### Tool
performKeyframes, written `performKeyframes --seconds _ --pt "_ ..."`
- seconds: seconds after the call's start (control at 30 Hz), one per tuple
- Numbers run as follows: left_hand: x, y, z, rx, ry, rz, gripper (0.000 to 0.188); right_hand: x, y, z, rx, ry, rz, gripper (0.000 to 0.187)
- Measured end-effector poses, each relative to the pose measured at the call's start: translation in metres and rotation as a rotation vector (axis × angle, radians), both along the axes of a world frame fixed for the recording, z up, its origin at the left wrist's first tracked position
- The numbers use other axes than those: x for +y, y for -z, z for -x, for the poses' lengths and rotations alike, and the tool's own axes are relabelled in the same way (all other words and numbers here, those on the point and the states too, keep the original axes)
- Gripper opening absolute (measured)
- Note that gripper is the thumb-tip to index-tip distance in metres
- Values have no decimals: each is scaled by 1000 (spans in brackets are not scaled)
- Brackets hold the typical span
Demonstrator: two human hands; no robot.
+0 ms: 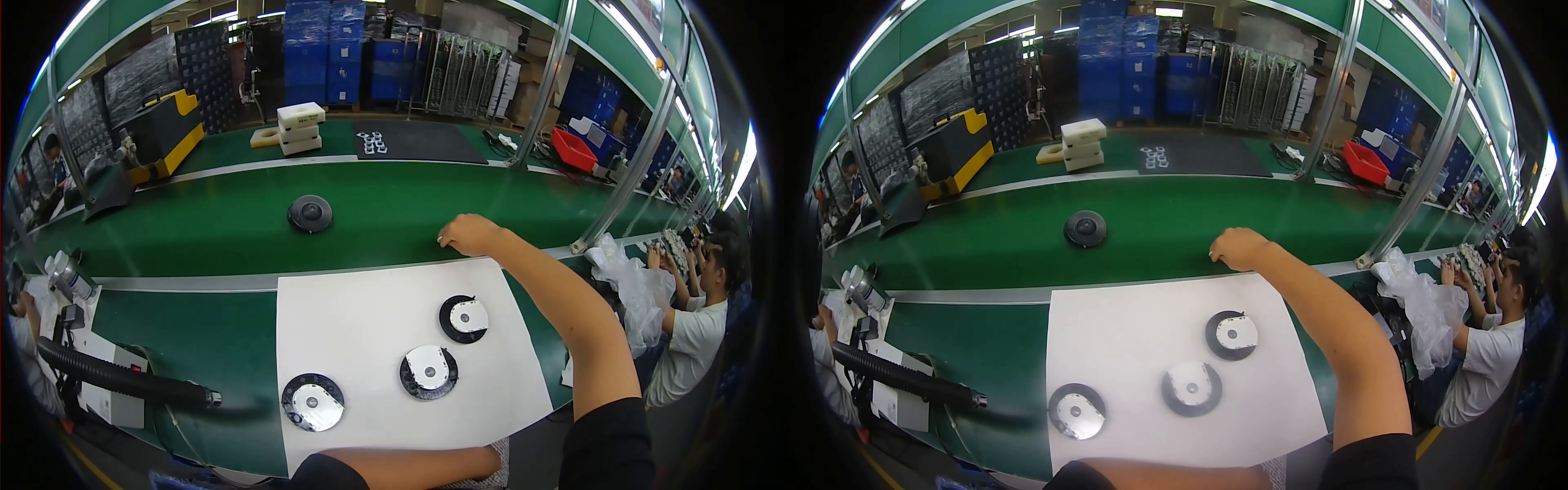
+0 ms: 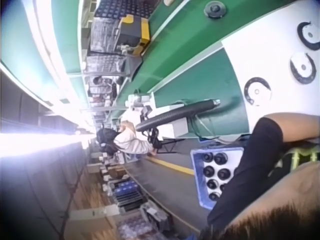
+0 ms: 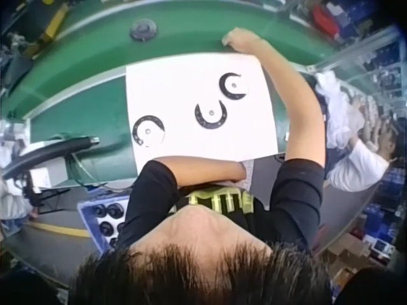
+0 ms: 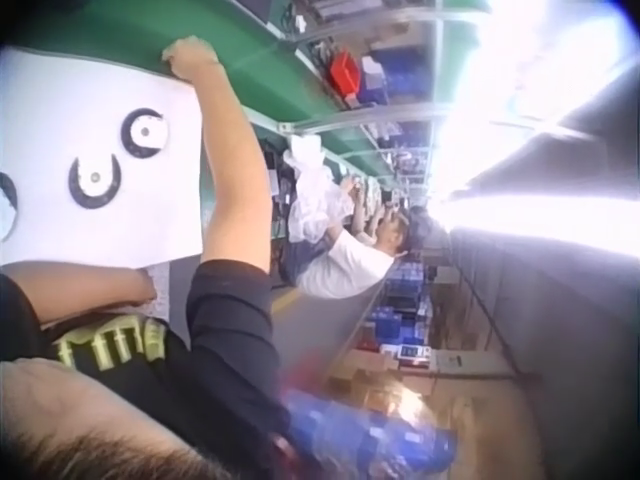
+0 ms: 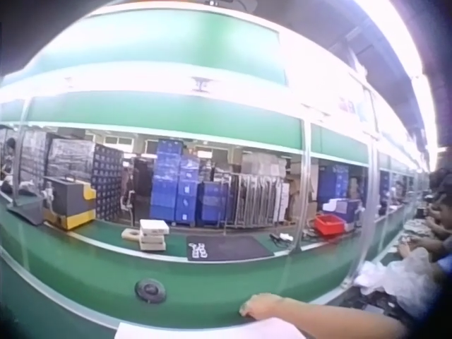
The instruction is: Assembling components of a light fixture on a production line.
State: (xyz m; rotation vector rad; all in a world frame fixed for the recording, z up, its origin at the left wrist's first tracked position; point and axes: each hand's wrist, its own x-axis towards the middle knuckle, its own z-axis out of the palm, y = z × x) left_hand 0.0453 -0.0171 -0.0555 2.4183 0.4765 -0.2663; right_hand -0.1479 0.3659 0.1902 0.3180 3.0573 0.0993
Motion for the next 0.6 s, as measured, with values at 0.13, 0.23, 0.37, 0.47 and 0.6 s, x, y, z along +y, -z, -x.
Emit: performKeyframes --seconds 0.13,0.23,0.37,0.47,0.6 --pt "-5 0 -6 -23 2 36 28 -20 -28 8 -87 95 -140 24" --pt "-12 -2 -13 -45 20 63 27 -23 -46 17 -66 185 -165 23" --pt "-21 -5 -22 -75 56 91 27 10 -40 23 64 307 -131 22" --pt "-22 -8 -25 -96 64 111 26 20 -33 35 120 417 -99 22" --pt "-17 -14 -30 -124 80 121 26 26 -38 43 113 448 -48 32"
